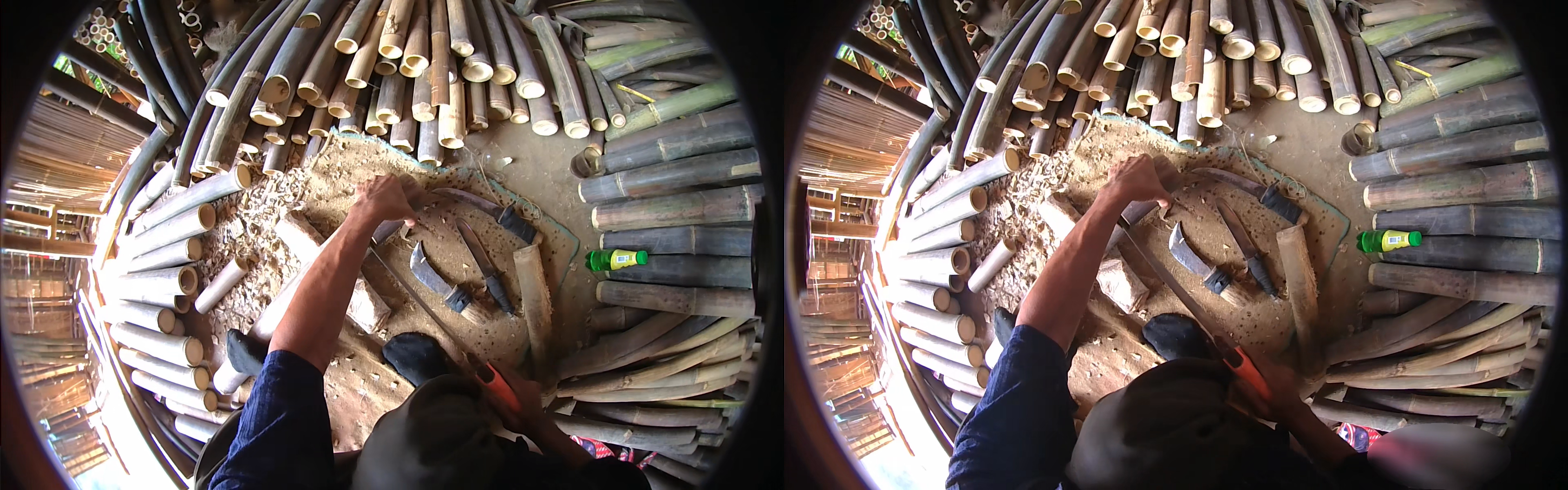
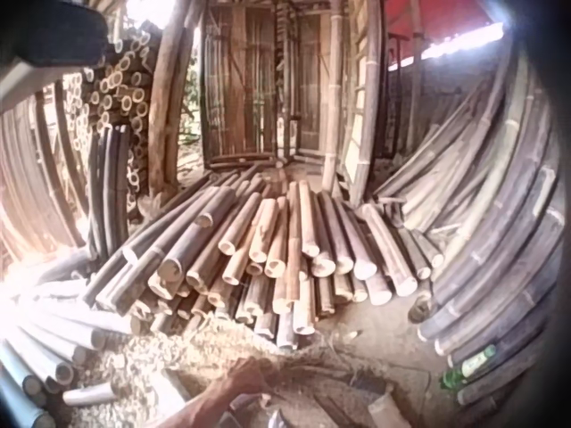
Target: The person handles bamboo segments, cuts a piece of bamboo with a saw, and carves a notch in a bamboo pole with a knife.
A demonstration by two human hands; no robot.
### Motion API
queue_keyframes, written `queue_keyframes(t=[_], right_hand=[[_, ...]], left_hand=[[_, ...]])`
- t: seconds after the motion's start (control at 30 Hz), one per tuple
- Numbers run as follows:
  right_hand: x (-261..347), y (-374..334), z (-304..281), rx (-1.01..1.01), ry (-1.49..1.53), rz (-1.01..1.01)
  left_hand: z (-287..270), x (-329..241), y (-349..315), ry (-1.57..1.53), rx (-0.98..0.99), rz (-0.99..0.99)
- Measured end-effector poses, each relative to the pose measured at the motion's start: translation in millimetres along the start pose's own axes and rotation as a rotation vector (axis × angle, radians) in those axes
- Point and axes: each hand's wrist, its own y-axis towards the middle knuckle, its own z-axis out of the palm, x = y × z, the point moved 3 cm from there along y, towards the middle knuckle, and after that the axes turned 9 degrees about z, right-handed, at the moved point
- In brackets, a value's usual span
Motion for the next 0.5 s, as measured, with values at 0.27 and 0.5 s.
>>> queue_keyframes(t=[0.27,0.5], right_hand=[[46,145,61,-0.153,0.276,-0.16],[25,48,-5,-0.297,0.168,-0.088]], left_hand=[[-12,-29,-6,0.027,0.081,-0.077],[-97,-73,-108,-1.11,-0.527,0.552]])
